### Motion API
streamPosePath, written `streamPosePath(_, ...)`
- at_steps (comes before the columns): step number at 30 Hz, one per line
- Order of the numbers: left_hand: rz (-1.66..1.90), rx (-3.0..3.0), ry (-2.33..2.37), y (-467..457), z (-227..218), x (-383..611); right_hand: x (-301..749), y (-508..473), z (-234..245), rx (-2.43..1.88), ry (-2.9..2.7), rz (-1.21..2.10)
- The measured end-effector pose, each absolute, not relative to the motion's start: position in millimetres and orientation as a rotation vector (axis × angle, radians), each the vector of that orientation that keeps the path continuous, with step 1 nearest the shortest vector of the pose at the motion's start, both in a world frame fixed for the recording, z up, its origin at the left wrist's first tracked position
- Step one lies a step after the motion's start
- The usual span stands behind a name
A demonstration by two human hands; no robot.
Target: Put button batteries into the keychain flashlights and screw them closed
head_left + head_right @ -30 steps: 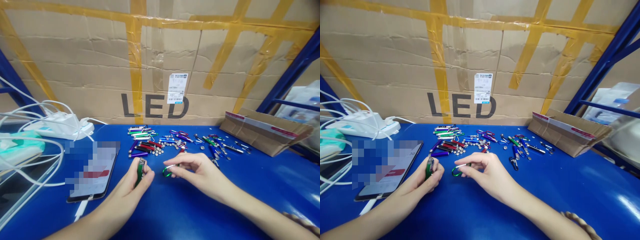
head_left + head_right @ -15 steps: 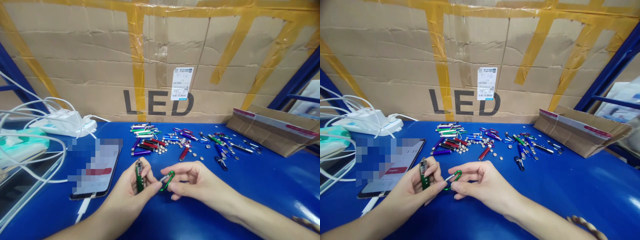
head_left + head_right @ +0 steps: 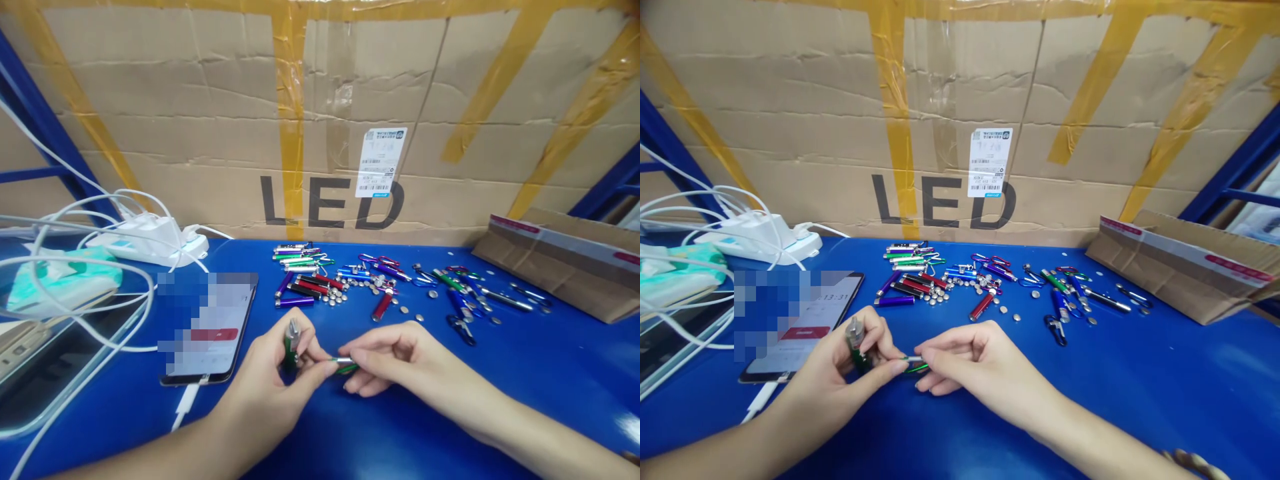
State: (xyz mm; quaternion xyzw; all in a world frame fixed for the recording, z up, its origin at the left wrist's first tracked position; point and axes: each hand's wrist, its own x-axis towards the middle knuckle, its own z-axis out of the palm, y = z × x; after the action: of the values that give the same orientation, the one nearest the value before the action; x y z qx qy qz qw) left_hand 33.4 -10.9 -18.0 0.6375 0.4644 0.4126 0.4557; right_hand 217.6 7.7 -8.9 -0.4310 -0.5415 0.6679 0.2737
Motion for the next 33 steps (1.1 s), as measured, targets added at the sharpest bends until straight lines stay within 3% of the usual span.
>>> streamPosePath(20, 0.942, 2.156, 0.801, -16, -29, 23, 221, 4, -4, -0.964, -1.61, 2.222)
streamPosePath(33, 0.954, 1.926, 1.036, -7, -27, 24, 222, 9, -9, -0.943, -1.518, 2.141)
